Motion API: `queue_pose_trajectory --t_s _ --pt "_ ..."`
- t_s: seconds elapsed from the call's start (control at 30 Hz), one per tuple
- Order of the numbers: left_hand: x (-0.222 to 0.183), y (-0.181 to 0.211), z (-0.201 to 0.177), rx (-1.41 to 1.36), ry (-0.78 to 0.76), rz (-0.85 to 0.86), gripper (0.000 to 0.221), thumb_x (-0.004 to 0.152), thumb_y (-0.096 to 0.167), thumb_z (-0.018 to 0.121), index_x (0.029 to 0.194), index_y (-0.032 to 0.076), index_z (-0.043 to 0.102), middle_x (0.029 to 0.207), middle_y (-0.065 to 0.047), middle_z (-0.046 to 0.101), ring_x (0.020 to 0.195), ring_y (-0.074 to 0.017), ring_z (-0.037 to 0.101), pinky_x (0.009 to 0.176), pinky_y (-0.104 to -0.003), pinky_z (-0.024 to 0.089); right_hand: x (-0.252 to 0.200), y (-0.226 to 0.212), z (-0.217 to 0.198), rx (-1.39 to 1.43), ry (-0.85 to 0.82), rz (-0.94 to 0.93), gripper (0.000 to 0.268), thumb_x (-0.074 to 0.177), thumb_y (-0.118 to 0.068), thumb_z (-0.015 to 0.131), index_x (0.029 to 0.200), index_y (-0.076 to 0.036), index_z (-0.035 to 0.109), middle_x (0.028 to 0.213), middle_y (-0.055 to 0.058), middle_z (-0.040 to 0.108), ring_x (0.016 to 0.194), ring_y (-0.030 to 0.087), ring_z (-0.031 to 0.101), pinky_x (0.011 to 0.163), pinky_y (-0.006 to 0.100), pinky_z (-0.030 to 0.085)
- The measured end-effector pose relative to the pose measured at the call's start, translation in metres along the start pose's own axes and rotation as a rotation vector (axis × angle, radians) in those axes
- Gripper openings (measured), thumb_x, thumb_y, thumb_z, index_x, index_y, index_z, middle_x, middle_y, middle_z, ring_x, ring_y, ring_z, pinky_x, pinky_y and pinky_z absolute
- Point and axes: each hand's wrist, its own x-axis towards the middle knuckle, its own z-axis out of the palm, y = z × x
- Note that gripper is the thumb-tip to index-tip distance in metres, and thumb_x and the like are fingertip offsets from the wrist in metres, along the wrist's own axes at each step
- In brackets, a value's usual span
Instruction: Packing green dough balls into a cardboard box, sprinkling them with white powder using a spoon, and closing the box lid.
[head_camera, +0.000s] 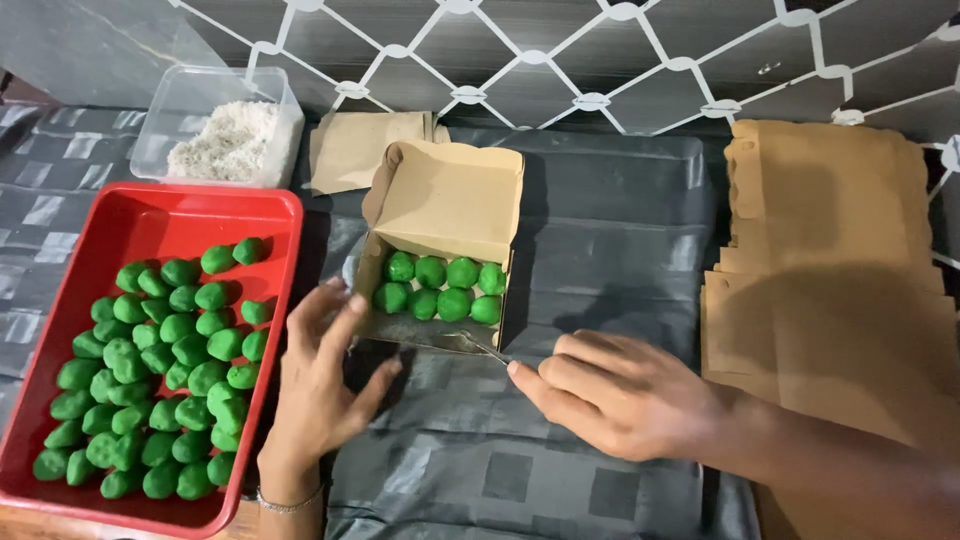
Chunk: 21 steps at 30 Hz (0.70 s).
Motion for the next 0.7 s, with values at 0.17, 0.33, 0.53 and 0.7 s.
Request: queue_pose_trajectory --t_s 0.17,0.33,0.53,0.7 --pt "0.01 0.02 -0.008 -0.069 -0.056 0.079 0.032 0.091 0.023 0.071 0.121 0.013 0.067 0.152 -0.019 0.038 0.147 -0.0415 0.035 0.122 -0.054 0.037 -0.007 0.007 0.001 0.107 0.032 0.045 0.017 0.102 -0.002 0.059 0.116 0.007 0.065 0.085 0.008 0.049 0.066 0.021 0.049 0.058 0.034 0.049" --pt "0.015 0.022 -0.011 -0.049 -0.063 0.129 0.012 0.092 0.02 0.07 0.101 0.014 0.072 0.148 -0.019 0.049 0.137 -0.0444 0.042 0.114 -0.058 0.041 0.002 0.009 -0.004 0.142 0.076 0.09 0.02 0.095 0.006 0.066 0.115 0.006 0.065 0.086 0.007 0.048 0.066 0.019 0.048 0.06 0.034 0.048" --pt "0.012 0.02 -0.01 -0.058 -0.022 0.101 0.02 0.091 0.02 0.07 0.108 0.013 0.073 0.151 -0.021 0.044 0.137 -0.0395 0.042 0.116 -0.054 0.042 0.014 0.011 -0.008 0.125 0.065 0.151 0.015 0.092 0.004 0.064 0.107 0.003 0.068 0.083 0.003 0.045 0.06 0.015 0.043 0.062 0.029 0.05" --pt "0.011 0.016 -0.009 0.059 0.072 -0.066 0.062 0.092 0.032 0.067 0.143 0.001 0.049 0.145 -0.021 0.051 0.131 -0.037 0.051 0.111 -0.049 0.04 0.017 0.018 0.005 0.139 0.092 0.359 0.015 0.09 0.0 0.072 0.102 -0.008 0.074 0.082 -0.002 0.063 0.063 0.003 0.056 0.062 0.016 0.056"
